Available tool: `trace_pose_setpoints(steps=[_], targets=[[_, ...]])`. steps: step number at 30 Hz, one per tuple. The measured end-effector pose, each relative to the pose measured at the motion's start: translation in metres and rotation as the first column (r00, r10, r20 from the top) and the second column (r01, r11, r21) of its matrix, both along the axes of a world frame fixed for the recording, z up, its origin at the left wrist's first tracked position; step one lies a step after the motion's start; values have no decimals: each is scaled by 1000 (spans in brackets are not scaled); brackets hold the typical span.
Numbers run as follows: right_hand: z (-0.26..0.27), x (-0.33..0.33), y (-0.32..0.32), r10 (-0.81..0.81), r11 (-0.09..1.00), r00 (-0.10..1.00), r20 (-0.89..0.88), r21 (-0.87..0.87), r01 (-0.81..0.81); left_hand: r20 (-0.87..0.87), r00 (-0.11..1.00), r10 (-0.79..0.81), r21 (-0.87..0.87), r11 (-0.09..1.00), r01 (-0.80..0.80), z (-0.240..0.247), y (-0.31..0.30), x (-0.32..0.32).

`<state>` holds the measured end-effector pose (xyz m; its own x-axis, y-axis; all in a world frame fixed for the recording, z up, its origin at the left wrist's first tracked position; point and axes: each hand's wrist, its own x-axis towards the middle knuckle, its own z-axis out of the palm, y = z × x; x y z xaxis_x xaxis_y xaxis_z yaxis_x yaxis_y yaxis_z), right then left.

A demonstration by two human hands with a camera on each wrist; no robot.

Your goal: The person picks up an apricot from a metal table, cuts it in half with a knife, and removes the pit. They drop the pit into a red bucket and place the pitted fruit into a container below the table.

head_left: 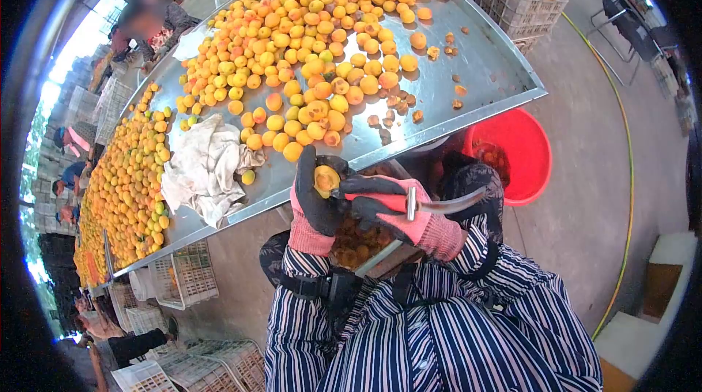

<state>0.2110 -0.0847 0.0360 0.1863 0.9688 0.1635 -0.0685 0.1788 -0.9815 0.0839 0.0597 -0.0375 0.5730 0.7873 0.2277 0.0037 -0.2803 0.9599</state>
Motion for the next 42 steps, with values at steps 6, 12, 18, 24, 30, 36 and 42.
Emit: trace_pose_setpoints(steps=[6, 12, 18, 24, 30, 36, 42], targets=[[-13, -5, -9, -69, 993, 986, -149, -100, 55, -127, 978, -162, 347, 917, 197, 33, -14, -14], [5, 7, -20, -86, 996, 996, 19, 13, 86, -96, 965, -243, 279, 925, 260, 44, -26, -26], [18, 11, -24, 6, 999, 980, 200, 39, -14, -76, 971, -229, -74, 972, 223, 63, -48, -24], [24, 22, -21, 69, 997, 980, 186, 7, -72, -271, 917, -294, 243, 901, 360, 54, -39, -25], [15, 35, -23, -4, 965, 998, -70, -263, -15, -235, 872, -430, -61, 902, 428, 68, -45, -16], [18, 45, -22, 67, 963, 940, -334, -225, -149, -161, 822, -546, -302, 820, 485, 65, -42, -7], [-10, 47, -18, 31, 976, 856, -516, -167, -137, -266, 774, -575, -165, 818, 551, 71, -38, 4]])
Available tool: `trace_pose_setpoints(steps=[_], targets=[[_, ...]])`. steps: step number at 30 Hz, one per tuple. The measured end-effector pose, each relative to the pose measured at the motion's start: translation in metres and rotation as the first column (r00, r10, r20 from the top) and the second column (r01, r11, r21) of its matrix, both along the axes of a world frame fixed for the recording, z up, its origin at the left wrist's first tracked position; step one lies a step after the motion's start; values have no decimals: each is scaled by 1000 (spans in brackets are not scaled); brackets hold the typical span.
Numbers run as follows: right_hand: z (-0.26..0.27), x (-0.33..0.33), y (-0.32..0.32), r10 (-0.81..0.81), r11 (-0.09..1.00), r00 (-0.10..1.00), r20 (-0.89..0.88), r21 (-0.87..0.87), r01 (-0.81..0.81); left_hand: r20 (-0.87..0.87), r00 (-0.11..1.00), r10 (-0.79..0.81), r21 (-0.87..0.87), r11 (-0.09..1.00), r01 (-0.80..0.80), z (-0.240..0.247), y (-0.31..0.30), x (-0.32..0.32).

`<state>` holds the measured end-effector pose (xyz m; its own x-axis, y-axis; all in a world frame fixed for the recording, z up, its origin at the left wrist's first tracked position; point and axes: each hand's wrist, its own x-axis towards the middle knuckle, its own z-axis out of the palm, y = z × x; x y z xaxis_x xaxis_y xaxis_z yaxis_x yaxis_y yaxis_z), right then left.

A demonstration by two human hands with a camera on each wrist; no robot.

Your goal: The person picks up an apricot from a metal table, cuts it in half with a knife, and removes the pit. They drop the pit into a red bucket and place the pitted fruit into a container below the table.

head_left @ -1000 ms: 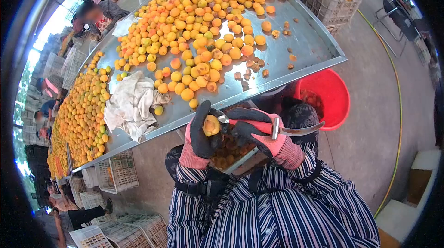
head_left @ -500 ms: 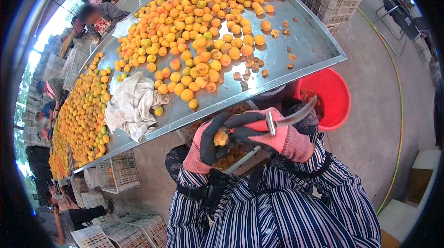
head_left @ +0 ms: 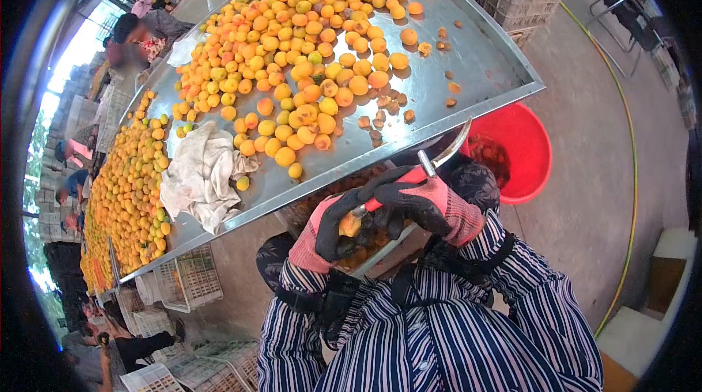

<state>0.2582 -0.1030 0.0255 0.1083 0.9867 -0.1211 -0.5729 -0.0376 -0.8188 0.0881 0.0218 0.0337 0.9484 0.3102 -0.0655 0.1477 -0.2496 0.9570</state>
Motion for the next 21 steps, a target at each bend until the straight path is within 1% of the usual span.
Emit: trace_pose_setpoints(steps=[1, 2, 3, 4, 5, 6, 7, 8, 9, 10, 11, 12, 13, 14, 15, 16, 17, 18, 19, 20, 21], targets=[[-2, -1, 1, -44, 996, 999, -18, 74, 45, -17, 999, -38, 9, 999, 38, -4, 3, 2], [-3, -2, 2, -42, 996, 999, -20, 73, 43, -19, 999, -36, 8, 999, 36, -17, 7, 3], [-5, -6, 3, -16, 1000, 990, 143, -4, 17, 11, 999, -45, 216, 976, 42, -36, 12, 4], [-7, -8, 2, 20, 996, 954, 300, -85, 5, 38, 997, -64, 414, 909, 42, -46, 15, 6], [-11, -9, 2, 18, 996, 954, 299, -86, 8, 38, 997, -66, 413, 910, 45, -35, 17, 16], [-18, -10, 2, -128, 990, 787, 603, 127, 63, -20, 998, -65, 462, 884, 67, -22, 21, 27], [-21, -9, 5, -309, 939, 520, 797, 343, 32, -75, 996, -55, 511, 856, 86, -13, 25, 36], [-2, -16, 11, -212, 968, 742, 636, 241, 69, -77, 996, -53, 510, 856, 85, -24, 29, 39], [-3, -16, 13, -212, 968, 743, 634, 239, 73, -97, 978, 184, 275, 950, -151, -43, 34, 43], [-6, -15, 15, -247, 961, 620, 745, 268, 62, -175, 904, 391, 33, 919, -392, -41, 34, 54], [-8, -14, 16, -276, 956, 480, 833, 291, 45, -180, 906, 384, 30, 922, -385, -38, 33, 62], [-6, -13, 18, -275, 959, 388, 880, 281, 42, -226, 846, 482, -130, 846, -517, -32, 30, 68], [-11, -15, 19, -275, 959, 390, 879, 279, 49, -285, 775, 564, -271, 728, -630, -23, 28, 73], [-19, -14, 24, -280, 959, 299, 912, 282, 39, -252, 815, 523, -214, 791, -573, -29, 36, 75], [-21, -9, 29, -291, 956, 197, 936, 292, 29, -231, 823, 518, -208, 800, -562, -36, 42, 81], [-10, 0, 32, -183, 982, 218, 959, 189, -3, -136, 835, 533, -354, 761, -544, -36, 45, 86], [-10, 7, 36, -202, 979, 205, 958, 206, 4, -45, 833, 552, -494, 712, -499, -35, 48, 89], [-13, 14, 41, -334, 939, 377, 864, 340, 54, -32, 872, 488, -314, 824, -472, -34, 51, 87], [-9, 19, 44, -439, 886, 534, 722, 448, 122, -24, 873, 487, -314, 825, -470, -34, 53, 88], [-3, 26, 43, -352, 918, 685, 638, 379, 118, -114, 865, 489, -621, 644, -446, -38, 55, 88], [3, 32, 42, -352, 918, 683, 640, 380, 117, -201, 868, 454, -843, 371, -389, -40, 56, 88]])
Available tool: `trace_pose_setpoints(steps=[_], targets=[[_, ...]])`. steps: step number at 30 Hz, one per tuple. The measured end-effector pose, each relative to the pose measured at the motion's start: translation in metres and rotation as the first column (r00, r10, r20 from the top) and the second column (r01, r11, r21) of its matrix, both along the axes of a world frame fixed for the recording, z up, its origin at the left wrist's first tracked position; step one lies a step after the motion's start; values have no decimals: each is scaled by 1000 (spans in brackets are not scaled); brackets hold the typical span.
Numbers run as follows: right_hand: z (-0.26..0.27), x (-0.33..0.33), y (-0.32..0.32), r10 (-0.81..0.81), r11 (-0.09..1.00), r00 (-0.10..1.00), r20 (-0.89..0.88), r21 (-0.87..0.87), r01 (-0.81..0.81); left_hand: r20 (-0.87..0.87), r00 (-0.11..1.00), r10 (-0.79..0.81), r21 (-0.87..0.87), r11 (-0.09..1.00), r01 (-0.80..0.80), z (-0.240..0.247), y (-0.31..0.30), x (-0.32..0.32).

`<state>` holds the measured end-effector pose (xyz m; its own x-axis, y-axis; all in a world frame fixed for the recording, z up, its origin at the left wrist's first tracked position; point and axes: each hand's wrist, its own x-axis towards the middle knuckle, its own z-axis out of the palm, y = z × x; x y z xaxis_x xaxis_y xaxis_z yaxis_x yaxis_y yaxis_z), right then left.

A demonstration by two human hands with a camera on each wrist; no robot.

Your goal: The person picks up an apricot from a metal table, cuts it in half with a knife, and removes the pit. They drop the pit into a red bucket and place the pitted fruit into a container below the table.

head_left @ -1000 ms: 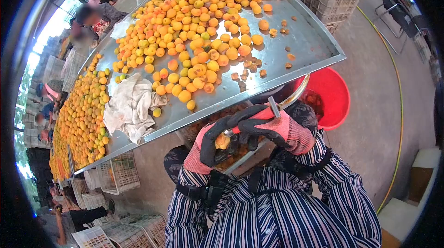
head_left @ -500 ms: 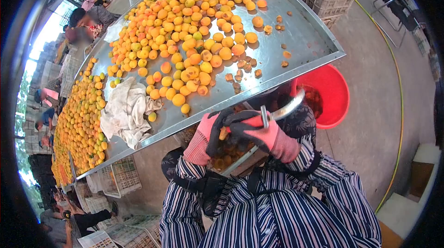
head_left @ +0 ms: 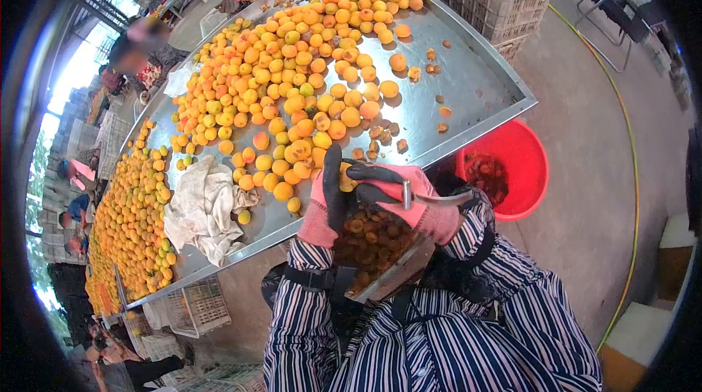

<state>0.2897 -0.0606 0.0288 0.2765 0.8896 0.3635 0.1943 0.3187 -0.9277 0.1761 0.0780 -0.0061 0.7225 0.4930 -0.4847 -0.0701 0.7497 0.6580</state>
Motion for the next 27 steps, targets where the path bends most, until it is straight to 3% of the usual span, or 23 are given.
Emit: trace_pose_setpoints(steps=[1, 2, 4, 5, 6, 7, 8, 9, 10, 12, 14, 15, 17, 18, 19, 20, 22, 23, 24, 25, 26, 27], targets=[[5, 5, -2, 30, 999, 995, 95, -28, -28, 155, 978, -143, 592, 805, 24, 3, -11, -13], [8, 8, -5, 65, 997, 980, 188, -60, -54, 156, 978, -142, 592, 805, 23, 6, -13, -18], [7, 5, -13, 36, 997, 981, 191, -78, -21, -5, 994, -114, 711, 698, 83, 12, -13, -29], [1, 3, -14, -21, 998, 999, -31, -65, 18, -121, 988, -97, 919, 365, 149, 13, -14, -37], [-3, 1, -15, -77, 996, 964, -253, -66, 62, -122, 989, -89, 920, 363, 146, 16, -17, -41], [15, -6, -19, -47, 993, 830, -556, -115, -22, 15, 988, -154, 752, 653, 90, 21, -20, -45], [10, -8, -20, -41, 993, 830, -556, -114, -27, 167, 972, -166, 491, 869, 64, 23, -23, -48], [2, -11, -23, -30, 991, 856, -517, -127, -42, 467, 872, -147, 211, 976, 52, 19, -27, -51], [0, -16, -26, -19, 988, 879, -477, -141, -56, 465, 874, -142, 209, 977, 47, 21, -30, -54], [6, -32, -33, -10, 996, 890, -457, -83, -31, 365, 931, 7, -10, 1000, -4, 33, -35, -57], [2, -45, -39, -67, 971, 926, -372, -238, -26, 344, 938, 27, -13, 1000, -24, 43, -46, -57], [6, -49, -40, -65, 976, 951, -303, -216, -2, 415, 908, 54, 88, 991, -99, 47, -54, -56], [2, -63, -38, -68, 983, 929, -363, -184, 0, 488, 870, 71, 180, 967, -180, 46, -59, -59], [-2, -68, -36, -65, 989, 903, -424, -151, 1, 236, 972, -1, 684, 710, -166, 39, -57, -63], [-12, -68, -33, -87, 990, 994, -68, -115, 79, -36, 996, 82, 967, 255, 14, 31, -55, -67], [-9, -72, -34, -83, 991, 994, -66, -115, 75, -35, 996, 86, 967, 255, 12, 22, -54, -71], [1, -82, -34, -127, 977, 989, -79, -183, 111, -33, 979, 201, 995, 103, 13, 10, -51, -73], [3, -85, -35, -149, 969, 989, 14, -195, 149, -30, 979, 202, 995, 101, 10, 8, -54, -74], [-3, -89, -34, -149, 970, 989, 16, -194, 149, 8, 974, 228, 983, 177, -50, 6, -60, -73], [-12, -94, -32, -166, 976, 980, -109, -159, 148, 42, 966, 257, 962, 252, -109, 6, -64, -72], [-19, -97, -31, -177, 981, 957, -232, -124, 151, 43, 966, 257, 961, 253, -110, 4, -65, -71], [-22, -99, -33, -177, 981, 957, -231, -125, 151, 92, 956, 278, 917, 351, -191, 1, -66, -70]])
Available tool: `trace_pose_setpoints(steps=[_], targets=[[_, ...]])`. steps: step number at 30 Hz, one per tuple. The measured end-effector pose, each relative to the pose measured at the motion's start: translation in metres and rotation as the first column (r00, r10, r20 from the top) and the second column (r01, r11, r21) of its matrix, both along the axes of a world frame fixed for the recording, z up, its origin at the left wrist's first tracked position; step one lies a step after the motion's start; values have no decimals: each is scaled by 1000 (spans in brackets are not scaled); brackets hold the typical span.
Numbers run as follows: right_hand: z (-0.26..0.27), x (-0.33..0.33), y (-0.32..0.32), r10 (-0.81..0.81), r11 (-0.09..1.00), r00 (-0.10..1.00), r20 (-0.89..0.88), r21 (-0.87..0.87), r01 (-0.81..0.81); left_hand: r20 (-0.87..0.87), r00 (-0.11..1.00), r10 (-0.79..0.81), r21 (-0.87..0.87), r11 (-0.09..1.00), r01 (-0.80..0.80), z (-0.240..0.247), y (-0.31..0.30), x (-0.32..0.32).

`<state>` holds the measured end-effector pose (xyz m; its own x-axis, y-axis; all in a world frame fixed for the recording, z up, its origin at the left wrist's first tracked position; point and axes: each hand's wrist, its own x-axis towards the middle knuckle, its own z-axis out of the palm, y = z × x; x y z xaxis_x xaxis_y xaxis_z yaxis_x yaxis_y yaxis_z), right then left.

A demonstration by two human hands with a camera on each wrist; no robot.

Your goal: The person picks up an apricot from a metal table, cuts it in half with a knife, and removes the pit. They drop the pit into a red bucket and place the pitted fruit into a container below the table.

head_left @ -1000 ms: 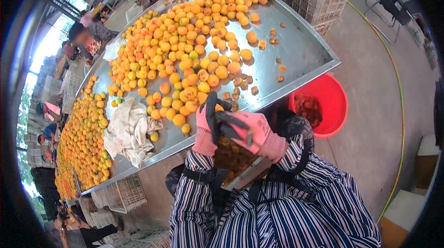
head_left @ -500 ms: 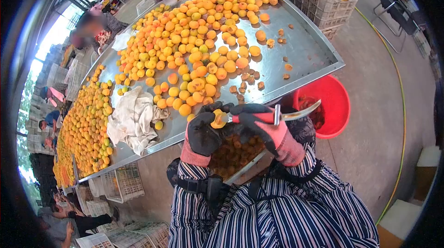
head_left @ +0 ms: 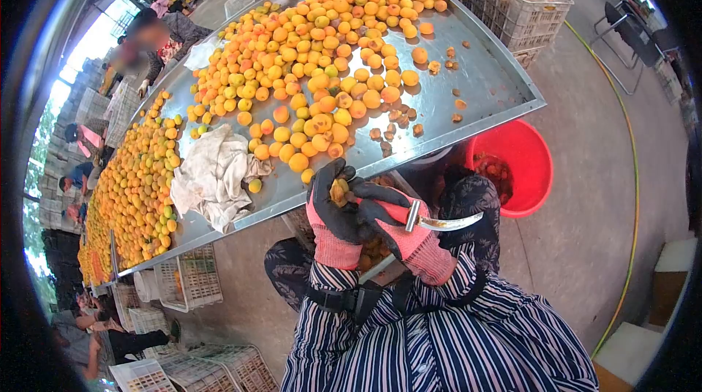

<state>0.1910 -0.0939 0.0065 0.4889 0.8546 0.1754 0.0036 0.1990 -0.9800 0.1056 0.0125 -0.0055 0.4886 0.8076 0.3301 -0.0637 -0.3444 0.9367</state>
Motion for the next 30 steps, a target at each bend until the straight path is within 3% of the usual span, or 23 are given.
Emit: trace_pose_setpoints(steps=[2, 3, 4, 5, 8, 10, 11, 12, 13, 14, 15, 17, 18, 20, 21, 22, 23, 24, 25, 27, 28, 29, 30], targets=[[2, -2, -1, -14, 1000, 992, -129, -17, 12, 84, 996, 21, -105, 994, -13, -4, 4, -1], [2, 1, -1, -17, 1000, 992, -127, -14, 15, 435, 898, -64, -453, 847, 280, -5, 10, -3], [2, 6, 0, -3, 999, 999, 35, -36, 5, 729, 684, 24, -590, 529, 610, -2, 13, -3], [5, 10, 1, 17, 998, 981, 193, -61, -6, 730, 683, 25, -589, 531, 610, 0, 11, -4], [31, 19, 0, 112, 990, 978, 174, -100, -96, 666, 746, -8, -647, 490, 584, 7, 3, -7], [35, 21, 0, 127, 991, 968, 218, -76, -113, 384, 888, -253, -605, 658, 449, 8, 1, -15], [35, 22, 1, 142, 990, 955, 259, -53, -132, 382, 890, -249, -605, 660, 444, 4, 2, -16], [32, 23, -1, 146, 989, 957, 252, -59, -135, 282, 920, -274, -521, 761, 386, -3, 1, -16], [27, 24, -4, 119, 993, 912, 392, -49, -108, 176, 942, -284, -418, 845, 333, -2, -3, -14], [25, 27, -4, 81, 997, 843, 531, -30, -77, 472, 873, -124, -527, 754, 393, 12, -14, -10], [26, 26, -5, 82, 997, 841, 534, -34, -75, 476, 871, -123, -529, 751, 396, 6, -9, -10], [35, 18, -5, 132, 990, 954, 270, -88, -112, -20, 989, -146, -262, 956, 136, -6, 5, -11], [37, 15, -5, 135, 989, 953, 271, -90, -115, -19, 990, -143, -263, 956, 133, -11, 7, -12], [39, 10, -4, 115, 993, 957, 266, -36, -109, 36, 997, -70, -613, 786, 78, -9, 10, -9], [35, 8, -4, 110, 994, 958, 265, -36, -104, 36, 997, -75, -614, 785, 81, -11, 8, -5], [27, 6, -2, 94, 995, 970, 224, -54, -84, -37, 999, 22, -376, 926, -34, -15, 3, -1], [16, 6, 4, 71, 996, 979, 192, -63, -60, -71, 989, 130, -95, 986, -136, -6, 3, 7], [3, 10, 3, -52, 999, 847, 528, 32, 41, -55, 994, 91, -448, 888, -106, 9, 0, 5], [2, 14, 2, -50, 999, 848, 527, 31, 39, -57, 994, 92, -448, 887, -108, 8, 1, 4], [7, 25, 6, 133, 990, 872, 471, -111, -91, -130, 989, -64, -360, 933, 14, 1, 3, -2], [22, 28, 7, 288, 936, 878, 381, -307, -173, -249, 966, -71, -110, 993, 45, -11, 7, -5], [18, 32, 9, 280, 937, 881, 381, -308, -164, -249, 965, -81, -110, 992, 54, -23, 9, -6], [6, 35, 10, 232, 967, 831, 505, -214, -140, -204, 977, -65, -191, 981, 26, -34, 11, -7]])
